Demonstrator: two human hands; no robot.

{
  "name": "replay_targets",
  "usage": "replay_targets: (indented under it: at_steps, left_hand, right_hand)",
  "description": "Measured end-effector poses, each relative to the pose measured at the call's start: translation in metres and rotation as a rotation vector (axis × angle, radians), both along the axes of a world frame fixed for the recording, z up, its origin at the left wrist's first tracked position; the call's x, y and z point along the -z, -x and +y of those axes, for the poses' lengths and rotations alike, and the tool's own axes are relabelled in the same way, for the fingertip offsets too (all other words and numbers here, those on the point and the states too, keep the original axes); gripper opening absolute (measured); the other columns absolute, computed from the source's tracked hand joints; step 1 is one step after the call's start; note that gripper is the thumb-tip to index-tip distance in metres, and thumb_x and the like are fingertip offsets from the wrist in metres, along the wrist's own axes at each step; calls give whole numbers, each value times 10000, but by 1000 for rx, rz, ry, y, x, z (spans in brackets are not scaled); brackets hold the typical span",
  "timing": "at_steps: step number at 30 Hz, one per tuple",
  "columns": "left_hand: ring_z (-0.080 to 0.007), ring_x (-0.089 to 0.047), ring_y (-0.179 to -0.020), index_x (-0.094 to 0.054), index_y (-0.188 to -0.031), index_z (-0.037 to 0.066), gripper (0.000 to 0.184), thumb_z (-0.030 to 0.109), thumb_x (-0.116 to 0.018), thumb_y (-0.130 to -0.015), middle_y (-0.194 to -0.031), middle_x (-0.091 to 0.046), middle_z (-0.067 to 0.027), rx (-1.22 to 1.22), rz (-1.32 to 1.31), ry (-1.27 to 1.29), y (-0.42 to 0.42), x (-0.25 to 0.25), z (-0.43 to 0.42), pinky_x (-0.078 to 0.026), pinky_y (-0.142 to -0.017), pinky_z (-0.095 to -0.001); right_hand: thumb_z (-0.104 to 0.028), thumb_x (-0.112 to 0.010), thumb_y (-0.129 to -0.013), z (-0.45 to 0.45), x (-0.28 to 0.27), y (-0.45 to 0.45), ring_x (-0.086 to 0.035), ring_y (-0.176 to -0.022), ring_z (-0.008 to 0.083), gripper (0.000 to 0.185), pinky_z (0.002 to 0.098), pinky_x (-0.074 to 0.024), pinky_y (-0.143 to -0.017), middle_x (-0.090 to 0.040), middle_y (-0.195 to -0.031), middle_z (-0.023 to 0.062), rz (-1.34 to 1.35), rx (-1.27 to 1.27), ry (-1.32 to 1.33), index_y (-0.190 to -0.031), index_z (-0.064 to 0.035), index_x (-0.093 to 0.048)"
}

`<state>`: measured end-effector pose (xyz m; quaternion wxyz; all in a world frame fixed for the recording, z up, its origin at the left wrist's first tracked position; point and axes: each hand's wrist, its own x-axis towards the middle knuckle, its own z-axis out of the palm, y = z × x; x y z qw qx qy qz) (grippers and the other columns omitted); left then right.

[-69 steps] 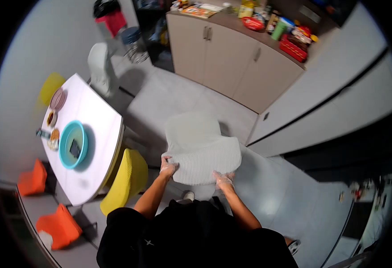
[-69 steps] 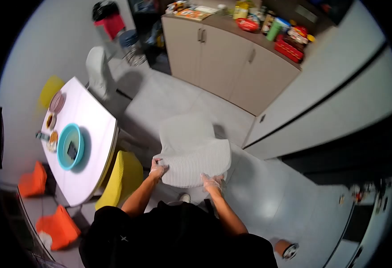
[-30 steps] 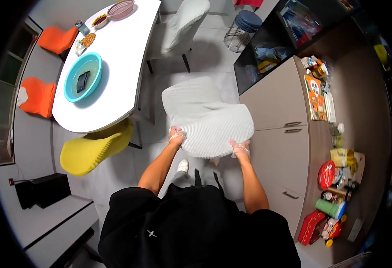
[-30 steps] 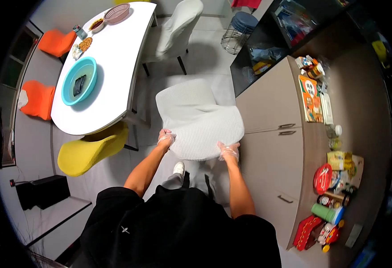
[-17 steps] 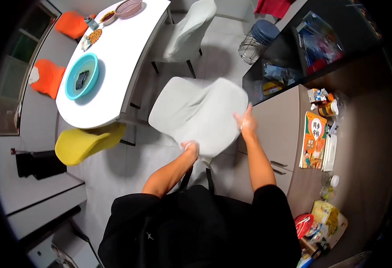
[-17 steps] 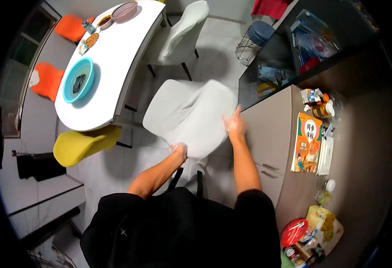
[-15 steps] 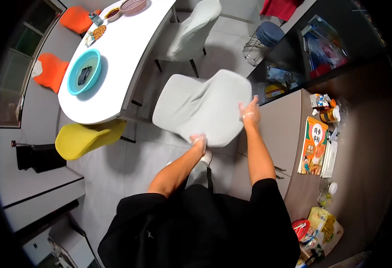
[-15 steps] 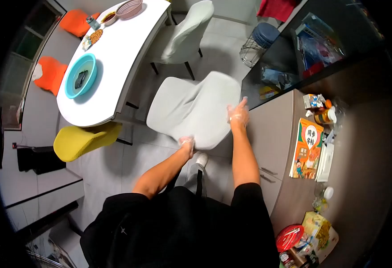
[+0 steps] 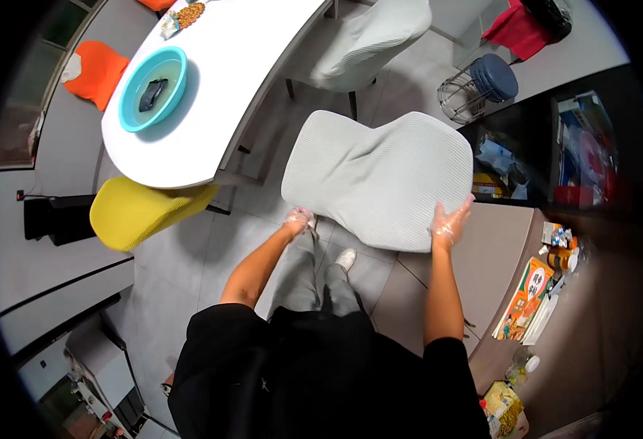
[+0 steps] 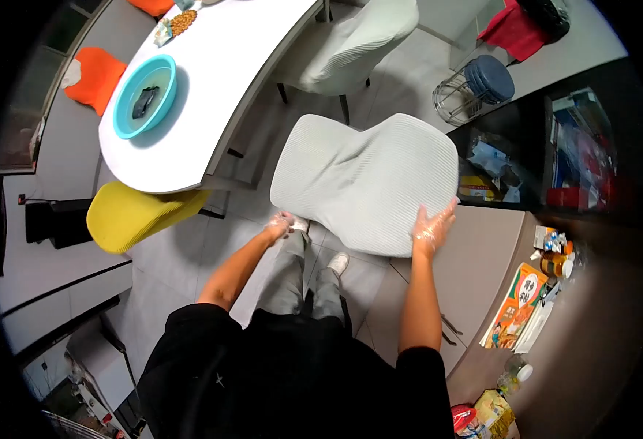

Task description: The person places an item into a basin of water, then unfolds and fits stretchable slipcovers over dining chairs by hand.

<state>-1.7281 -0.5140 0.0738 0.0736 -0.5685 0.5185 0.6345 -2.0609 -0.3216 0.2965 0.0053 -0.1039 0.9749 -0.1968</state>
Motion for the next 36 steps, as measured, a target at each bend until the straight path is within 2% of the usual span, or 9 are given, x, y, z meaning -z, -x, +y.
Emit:
replay_targets:
  at_steps: [3,6,12,16,19,22,26,30,36]
  left_hand:
    - [-254,-638,-907,-543,-1052,80,293,282,-617,-853,-936,-652,-118,186,-179,220,-10,81,-71,-502,-741,-381]
    - [-344,-589,-1103,-557,-1133,49,422,374,-550,-864,-1124,-647,-174,319,-328,295,3,83,-130,-447,-964,-398]
    - [-374,-534,-1194,-520,-1265,42,533,446,-485,-919,-1237,-594,-215,-11,-302,293,4,212,-188,-409,-1008,-421]
    - [-325,-559,-1170,-490,-1304,34,589,496,-465,-939,-1268,-594,-167,-186,-243,78,14,277,-206,-423,-981,-404]
    - [-243,-534,-1170,-501,-1308,50,600,531,-395,-966,-1292,-577,-107,-347,-49,-18,17,308,-206,-443,-957,-370]
    - [-248,-512,-1195,-508,-1302,47,581,510,-383,-974,-1292,-567,-118,-602,309,-508,10,341,-204,-455,-952,-361]
    - [-248,-521,-1203,-508,-1317,15,527,397,-360,-987,-1316,-551,-153,-529,236,-627,-9,367,-204,-434,-1004,-387]
    - [-342,-577,-1112,-537,-1248,-59,529,370,-387,-977,-1186,-614,-239,-273,-368,232,2,325,-224,-430,-970,-384]
    - [-325,-589,-821,-611,-916,-94,569,442,-439,-993,-911,-646,-262,-289,-73,345,0,201,-162,-435,-801,-430]
  right_hand:
    - [-198,-732,-756,-22,-2,-11,-451,-1263,395,779,514,-362,-1051,-418,-1391,232,471,-278,-340,-1430,-111,-353]
    - [-128,-738,-715,-61,49,-46,-400,-1311,377,683,516,-286,-1099,-412,-1413,229,395,-548,-326,-1345,-75,-479]
    - [-306,-617,-857,-128,210,-146,-366,-1357,320,591,486,-262,-1125,-425,-1444,151,-646,-900,-689,-1381,-90,-451]
    - [-364,-550,-919,-149,225,-191,-408,-1322,311,564,409,-316,-1100,-461,-1409,148,-1259,-701,-412,-1401,-103,-418]
    - [-344,-549,-919,-158,228,-206,-445,-1294,317,556,391,-351,-1076,-474,-1395,158,-1346,-566,-525,-1401,-101,-414]
    - [-327,-560,-914,-112,266,-228,-500,-1243,320,547,390,-381,-1046,-511,-1362,154,-1345,-544,-466,-1399,-117,-419]
    - [-325,-572,-900,-73,275,-231,-556,-1164,316,533,398,-423,-989,-565,-1298,137,-1346,-433,-454,-1376,-121,-443]
    - [-336,-562,-893,-82,250,-211,-580,-1112,337,509,422,-445,-949,-611,-1223,129,-1250,-369,-469,-1346,-123,-469]
    - [-315,-602,-899,-71,205,-210,-613,-1065,264,482,363,-461,-919,-639,-1178,118,-1154,-233,-284,-1316,-92,-511]
